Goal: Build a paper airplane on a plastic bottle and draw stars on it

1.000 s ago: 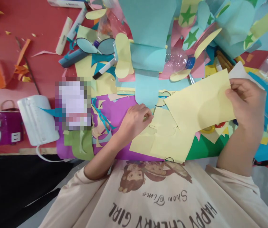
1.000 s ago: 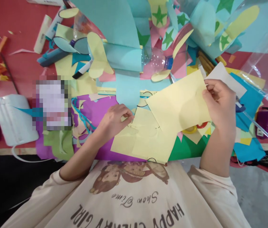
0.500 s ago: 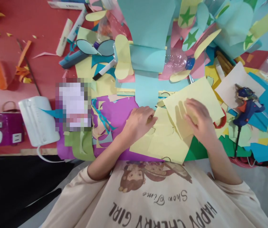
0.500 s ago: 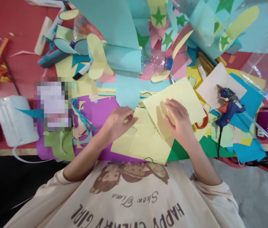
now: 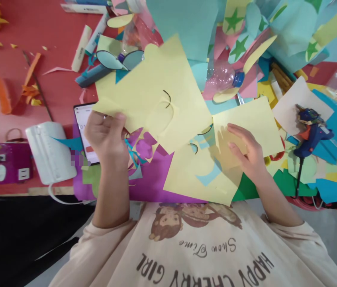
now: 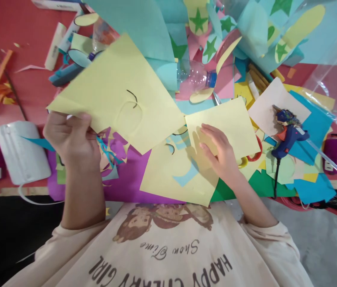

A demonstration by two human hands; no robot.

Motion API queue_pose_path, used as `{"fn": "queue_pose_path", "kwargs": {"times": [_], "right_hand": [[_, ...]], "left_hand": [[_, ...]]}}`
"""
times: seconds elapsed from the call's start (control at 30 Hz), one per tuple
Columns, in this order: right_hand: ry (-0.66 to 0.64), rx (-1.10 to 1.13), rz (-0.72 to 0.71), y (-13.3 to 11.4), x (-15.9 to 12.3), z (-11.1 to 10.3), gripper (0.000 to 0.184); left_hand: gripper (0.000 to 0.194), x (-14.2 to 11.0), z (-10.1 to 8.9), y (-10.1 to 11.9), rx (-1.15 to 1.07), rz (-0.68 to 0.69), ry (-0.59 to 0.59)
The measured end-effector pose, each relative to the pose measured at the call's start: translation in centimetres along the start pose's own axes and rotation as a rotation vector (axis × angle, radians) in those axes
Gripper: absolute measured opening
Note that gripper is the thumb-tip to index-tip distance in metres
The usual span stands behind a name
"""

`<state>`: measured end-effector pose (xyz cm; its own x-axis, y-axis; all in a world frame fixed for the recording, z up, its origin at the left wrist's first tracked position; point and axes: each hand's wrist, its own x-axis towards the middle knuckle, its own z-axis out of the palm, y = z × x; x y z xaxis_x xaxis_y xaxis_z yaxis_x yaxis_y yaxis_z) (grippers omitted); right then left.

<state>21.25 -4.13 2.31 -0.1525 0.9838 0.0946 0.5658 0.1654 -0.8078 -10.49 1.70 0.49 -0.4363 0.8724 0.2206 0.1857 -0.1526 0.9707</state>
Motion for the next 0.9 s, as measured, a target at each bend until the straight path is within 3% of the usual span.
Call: {"fn": "queue_pose_path", "kwargs": {"times": [0.1,0.23,0.4,0.47,0.53,0.67,0.77,0.9], "right_hand": [[-0.090,0.265,0.117,-0.3,1.0,0.5,0.052],[-0.159,0.464,0.189,-0.3,3.1,1.3,0.068],[-0.098,0.467,0.270,-0.2,5.0,1.9,0.033],[-0.034,0.420,0.262,-0.2,5.4,2.0,0.036],[-0.015,0.391,0.251,-0.3,5.6,1.9,0.051],[-0.161,0.457,0.316,-1.0,5.7,1.8,0.066],[-0.201,0.525,0.349,-1.5,5.6,1.8,0.061],[-0.082,0.565,0.398,-1.9,5.1,1.5,0.041]], "left_hand": [[0.030,-0.8,0.8,-0.2,0.006,0.075,0.085],[0.035,-2.1,1.9,-0.4,-0.082,0.069,-0.005],[0.023,-3.4,2.7,0.3,-0.080,-0.144,-0.228],[0.021,-3.3,2.7,0.5,-0.093,-0.136,-0.230],[0.021,-3.0,2.6,0.5,-0.108,-0.098,-0.193],[0.028,-2.3,2.2,0.1,-0.108,-0.113,-0.112],[0.029,-2.7,2.3,0.5,-0.024,-0.156,-0.137],[0.024,-4.2,3.0,2.2,-0.015,-0.132,-0.188]]}}
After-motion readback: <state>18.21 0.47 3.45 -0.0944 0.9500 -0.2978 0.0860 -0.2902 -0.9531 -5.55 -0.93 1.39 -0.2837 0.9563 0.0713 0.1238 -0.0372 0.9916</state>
